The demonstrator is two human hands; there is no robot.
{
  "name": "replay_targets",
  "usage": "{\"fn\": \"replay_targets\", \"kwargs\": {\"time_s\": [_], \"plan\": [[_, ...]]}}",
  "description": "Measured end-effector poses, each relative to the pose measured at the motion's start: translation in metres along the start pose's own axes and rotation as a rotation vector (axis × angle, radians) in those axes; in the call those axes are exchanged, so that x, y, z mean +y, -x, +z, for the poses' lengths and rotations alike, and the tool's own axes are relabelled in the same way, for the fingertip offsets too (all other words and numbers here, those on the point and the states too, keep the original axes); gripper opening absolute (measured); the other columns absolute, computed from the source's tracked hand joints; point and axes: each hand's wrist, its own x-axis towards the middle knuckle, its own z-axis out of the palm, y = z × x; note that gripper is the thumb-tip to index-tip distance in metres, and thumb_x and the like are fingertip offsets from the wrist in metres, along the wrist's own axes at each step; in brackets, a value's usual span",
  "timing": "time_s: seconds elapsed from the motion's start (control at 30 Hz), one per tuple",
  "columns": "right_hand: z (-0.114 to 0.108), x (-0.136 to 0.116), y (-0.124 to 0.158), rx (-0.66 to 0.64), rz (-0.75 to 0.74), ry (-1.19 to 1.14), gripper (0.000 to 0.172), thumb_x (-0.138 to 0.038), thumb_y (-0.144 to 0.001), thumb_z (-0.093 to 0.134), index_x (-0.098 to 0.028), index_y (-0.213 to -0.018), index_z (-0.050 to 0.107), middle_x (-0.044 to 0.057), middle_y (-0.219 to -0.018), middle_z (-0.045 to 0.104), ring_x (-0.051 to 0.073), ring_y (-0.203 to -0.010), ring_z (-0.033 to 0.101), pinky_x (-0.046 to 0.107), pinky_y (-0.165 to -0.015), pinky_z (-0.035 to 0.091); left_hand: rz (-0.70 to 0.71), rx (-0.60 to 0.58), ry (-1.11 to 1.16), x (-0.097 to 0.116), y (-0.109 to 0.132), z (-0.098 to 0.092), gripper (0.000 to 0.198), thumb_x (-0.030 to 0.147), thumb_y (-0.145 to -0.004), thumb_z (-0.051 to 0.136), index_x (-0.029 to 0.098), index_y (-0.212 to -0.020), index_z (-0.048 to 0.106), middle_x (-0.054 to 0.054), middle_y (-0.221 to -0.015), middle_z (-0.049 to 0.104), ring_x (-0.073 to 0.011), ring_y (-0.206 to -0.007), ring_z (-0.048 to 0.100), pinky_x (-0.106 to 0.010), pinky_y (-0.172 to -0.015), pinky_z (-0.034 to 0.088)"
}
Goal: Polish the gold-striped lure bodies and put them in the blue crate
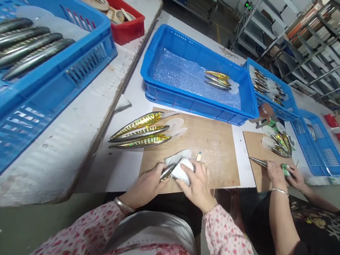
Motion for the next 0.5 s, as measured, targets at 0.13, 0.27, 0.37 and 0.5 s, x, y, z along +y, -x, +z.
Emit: {"fn": "replay_targets", "kwargs": {"time_s": [0.13,0.27,0.37,0.5], "plan": [[0.000,0.011,-0.010,0.063,0.113,0.051,0.034,-0.042,-0.094,0.060,-0.021,-0.121,0.062,0.012,-0.117,0.050,0.034,-0.107,0.046,0.050,-0.090,0.043,-0.029,0.004,0.020,0.001,0.000,-0.002,0.024,0.031,-0.091,0.040,0.020,-0.112,0.039,-0.009,-0.112,0.061,-0.0239,-0.096,0.065,-0.032,-0.078,0.046],[0.002,0.000,-0.001,0.029,0.023,-0.003,0.039,-0.043,-0.095,0.058,-0.021,-0.127,0.058,0.012,-0.126,0.044,0.033,-0.111,0.043,0.049,-0.092,0.042,-0.016,-0.001,0.039,-0.001,0.000,0.000,0.024,0.031,-0.091,0.040,0.019,-0.112,0.039,-0.009,-0.111,0.062,-0.0250,-0.096,0.065,-0.033,-0.076,0.045],[0.004,-0.001,0.000,0.003,-0.005,-0.052,0.039,-0.044,-0.095,0.059,-0.024,-0.128,0.057,0.010,-0.129,0.043,0.032,-0.113,0.043,0.048,-0.094,0.041,-0.010,-0.004,0.046,-0.003,-0.001,0.001,0.025,0.032,-0.091,0.039,0.019,-0.113,0.039,-0.010,-0.112,0.061,-0.0249,-0.094,0.065,-0.033,-0.076,0.045],[0.008,0.010,-0.010,0.126,0.133,0.014,0.035,-0.042,-0.094,0.059,-0.018,-0.120,0.063,0.014,-0.115,0.050,0.034,-0.107,0.046,0.050,-0.090,0.043,-0.025,-0.003,0.065,-0.003,-0.001,-0.001,0.028,0.030,-0.090,0.041,0.019,-0.116,0.038,-0.010,-0.111,0.062,-0.0249,-0.095,0.064,-0.034,-0.078,0.046]]}}
